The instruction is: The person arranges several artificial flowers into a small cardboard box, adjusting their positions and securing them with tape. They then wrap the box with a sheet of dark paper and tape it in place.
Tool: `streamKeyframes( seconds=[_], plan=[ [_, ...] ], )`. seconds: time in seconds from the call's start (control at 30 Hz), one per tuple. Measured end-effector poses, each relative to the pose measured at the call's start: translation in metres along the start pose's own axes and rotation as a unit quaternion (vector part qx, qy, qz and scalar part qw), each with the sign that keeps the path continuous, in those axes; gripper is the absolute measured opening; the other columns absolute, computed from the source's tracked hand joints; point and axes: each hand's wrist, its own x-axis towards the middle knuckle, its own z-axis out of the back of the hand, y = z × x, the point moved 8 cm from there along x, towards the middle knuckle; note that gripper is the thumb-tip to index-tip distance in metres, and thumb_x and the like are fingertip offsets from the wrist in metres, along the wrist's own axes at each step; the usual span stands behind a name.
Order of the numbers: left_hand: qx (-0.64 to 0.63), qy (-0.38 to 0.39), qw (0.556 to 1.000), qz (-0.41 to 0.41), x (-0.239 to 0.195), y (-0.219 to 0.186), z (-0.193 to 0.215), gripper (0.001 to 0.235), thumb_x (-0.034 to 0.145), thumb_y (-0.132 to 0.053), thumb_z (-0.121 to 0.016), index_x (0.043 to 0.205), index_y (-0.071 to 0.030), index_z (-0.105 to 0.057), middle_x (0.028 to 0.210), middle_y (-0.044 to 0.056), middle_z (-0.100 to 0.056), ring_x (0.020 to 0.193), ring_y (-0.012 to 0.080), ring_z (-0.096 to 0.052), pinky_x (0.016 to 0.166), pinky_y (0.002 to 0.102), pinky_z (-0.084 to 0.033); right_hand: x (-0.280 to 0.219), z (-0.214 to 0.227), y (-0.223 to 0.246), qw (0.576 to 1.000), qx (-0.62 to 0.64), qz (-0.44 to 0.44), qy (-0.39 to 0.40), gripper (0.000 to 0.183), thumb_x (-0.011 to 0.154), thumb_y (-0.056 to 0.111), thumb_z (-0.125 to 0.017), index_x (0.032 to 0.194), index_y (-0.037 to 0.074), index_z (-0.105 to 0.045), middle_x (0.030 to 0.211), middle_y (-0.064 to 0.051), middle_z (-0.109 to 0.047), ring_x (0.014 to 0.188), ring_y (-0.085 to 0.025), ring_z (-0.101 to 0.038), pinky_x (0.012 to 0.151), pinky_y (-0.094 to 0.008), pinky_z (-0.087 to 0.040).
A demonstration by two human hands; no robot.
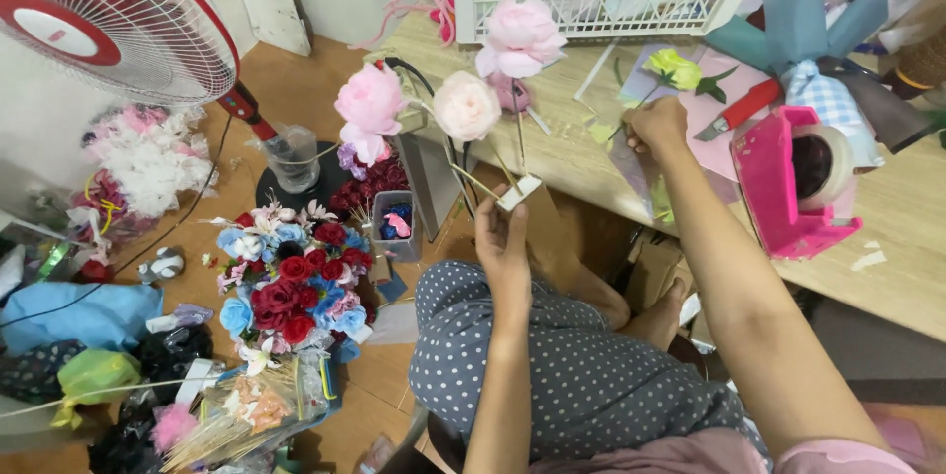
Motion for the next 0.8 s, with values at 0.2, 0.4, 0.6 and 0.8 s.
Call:
streamKeyframes(
  seconds=[0.2, 0.4, 0.6, 0.8],
  plan=[
    [-0.024, 0.005, 1.000, 0.020, -0.003, -0.009, -0.003, 0.039, 0.102, -0.023, -0.064, 0.136, -0.007, -0.056, 0.118, 0.008, -0.057, 0.115, 0.0190, -0.053, 0.104, 0.042, -0.042, -0.007, -0.006, -0.003, 0.978, 0.204, 0.018, 0.052, 0.021, 0.094, 0.009, -0.062, 0.107, -0.007, -0.066, 0.079, -0.012, -0.064, 0.059, -0.012, -0.069, 0.048, -0.025, -0.063],
    [-0.025, 0.014, 0.999, 0.015, -0.005, -0.014, -0.007, 0.037, 0.102, -0.023, -0.063, 0.135, -0.008, -0.057, 0.112, 0.004, -0.056, 0.109, 0.0148, -0.053, 0.101, 0.037, -0.043, -0.121, 0.029, 0.092, 0.926, 0.329, 0.150, 0.105, 0.008, 0.109, 0.013, -0.055, 0.114, 0.007, -0.051, 0.091, -0.009, -0.065, 0.074, -0.012, -0.068, 0.056, -0.019, -0.059],
    [0.007, 0.046, 0.999, 0.016, -0.006, -0.006, -0.012, 0.038, 0.102, -0.019, -0.063, 0.137, -0.006, -0.055, 0.125, 0.013, -0.058, 0.125, 0.0252, -0.053, 0.108, 0.044, -0.040, -0.207, 0.029, 0.132, 0.870, 0.355, 0.305, 0.156, 0.024, 0.112, 0.023, -0.053, 0.121, 0.004, -0.042, 0.089, -0.024, -0.067, 0.071, -0.028, -0.071, 0.060, -0.037, -0.061],
    [0.007, 0.057, 0.998, 0.017, -0.007, -0.007, -0.015, 0.038, 0.101, -0.017, -0.064, 0.137, -0.005, -0.056, 0.132, 0.016, -0.059, 0.133, 0.0301, -0.051, 0.110, 0.047, -0.039, -0.223, 0.020, 0.136, 0.869, 0.278, 0.390, 0.126, 0.017, 0.111, 0.012, -0.054, 0.114, -0.002, -0.047, 0.085, -0.023, -0.070, 0.068, -0.027, -0.070, 0.061, -0.037, -0.059]
  ],
)
